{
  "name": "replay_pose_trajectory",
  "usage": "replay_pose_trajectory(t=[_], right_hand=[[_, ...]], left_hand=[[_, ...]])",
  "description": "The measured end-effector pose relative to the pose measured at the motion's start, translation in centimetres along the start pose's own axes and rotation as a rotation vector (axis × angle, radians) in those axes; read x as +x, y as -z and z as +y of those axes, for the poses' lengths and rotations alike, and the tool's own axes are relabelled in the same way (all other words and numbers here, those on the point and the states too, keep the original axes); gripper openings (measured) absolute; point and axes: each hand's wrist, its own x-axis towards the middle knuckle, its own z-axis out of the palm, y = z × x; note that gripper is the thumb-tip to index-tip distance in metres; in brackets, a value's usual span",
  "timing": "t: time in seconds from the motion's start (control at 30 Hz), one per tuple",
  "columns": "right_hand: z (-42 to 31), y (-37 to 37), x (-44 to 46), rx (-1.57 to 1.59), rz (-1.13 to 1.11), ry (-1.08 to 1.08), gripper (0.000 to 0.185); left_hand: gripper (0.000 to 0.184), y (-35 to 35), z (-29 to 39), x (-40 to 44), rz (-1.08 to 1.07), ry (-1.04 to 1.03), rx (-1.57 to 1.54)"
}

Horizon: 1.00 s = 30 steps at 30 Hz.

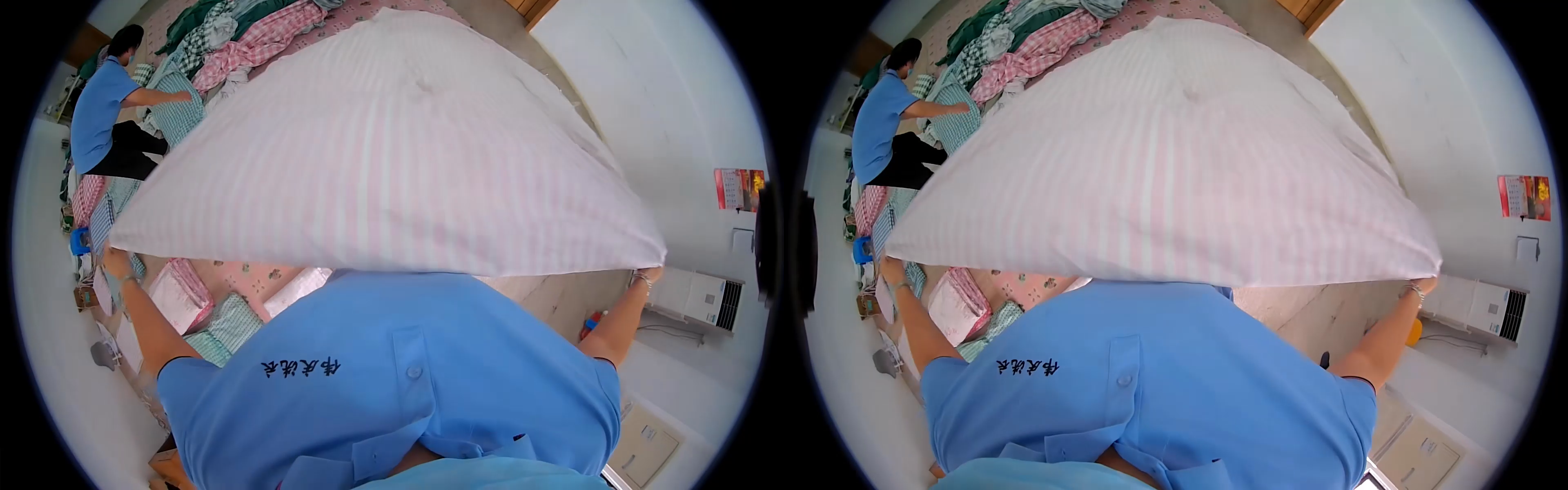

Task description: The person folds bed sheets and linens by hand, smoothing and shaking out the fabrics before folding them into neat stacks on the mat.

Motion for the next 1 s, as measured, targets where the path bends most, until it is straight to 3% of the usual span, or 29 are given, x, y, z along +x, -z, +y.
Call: replay_pose_trajectory(t=[0.27,0.4,0.43,0.47,0.5,0.57,0.63,0.7,0.73,0.77,0.8,0.83,0.87,0.9,0.93,1.0], right_hand=[[8.2,-5.3,-7.5,-0.109,-0.255,-0.127,0.024],[10.7,-9.1,-11.0,-0.198,-0.396,-0.229,0.025],[11.0,-9.9,-12.4,-0.229,-0.423,-0.283,0.027],[12.3,-10.6,-13.6,-0.304,-0.499,-0.262,0.029],[13.0,-11.3,-14.8,-0.416,-0.577,-0.135,0.032],[14.1,-12.9,-17.4,-0.658,-0.692,0.246,0.039],[15.6,-15.7,-19.6,-0.668,-0.857,0.524,0.040],[11.7,-19.9,-23.3,-0.608,-1.123,0.298,0.040],[14.0,-22.2,-24.4,-0.623,-1.163,0.415,0.040],[15.4,-25.3,-26.0,-0.593,-1.256,0.378,0.037],[14.1,-28.0,-27.9,-0.421,-1.371,0.469,0.041],[7.7,-30.0,-30.2,-0.376,-1.498,0.560,0.052],[1.2,-30.7,-32.2,-0.203,-1.557,0.692,0.059],[-6.0,-31.1,-33.8,0.000,-1.606,0.639,0.056],[-10.2,-31.3,-34.5,0.201,-1.647,0.574,0.053],[-10.4,-32.1,-34.0,0.201,-1.734,0.512,0.045]], left_hand=[[0.029,-3.2,5.4,-5.1,-0.084,0.184,-0.330],[0.031,-4.0,9.4,-8.2,-0.373,-0.262,-0.109],[0.032,-2.6,12.5,-9.6,-0.511,-0.256,-0.028],[0.033,-1.1,15.3,-10.5,-0.650,-0.246,0.053],[0.033,-2.0,15.1,-11.1,-0.655,-0.238,0.060],[0.035,-5.3,14.8,-13.1,-0.609,-0.206,0.055],[0.032,-7.7,17.2,-14.3,-0.529,-0.191,-0.135],[0.031,-7.6,25.2,-15.8,-0.432,-0.271,-0.339],[0.031,-7.4,30.2,-16.9,-0.465,-0.279,-0.466],[0.025,-3.8,37.9,-16.8,-0.852,-0.124,-0.588],[0.018,-3.2,43.2,-18.2,-0.847,-0.270,-0.650],[0.014,-1.7,47.7,-19.4,-0.925,-0.376,-0.782],[0.013,0.5,52.5,-19.8,-0.974,-0.661,-0.705],[0.012,-0.1,55.4,-21.9,-0.650,-0.965,-0.864],[0.015,2.1,58.6,-22.6,-0.737,-1.073,-0.798],[0.017,5.4,62.4,-22.0,-0.838,-1.167,-0.723]])
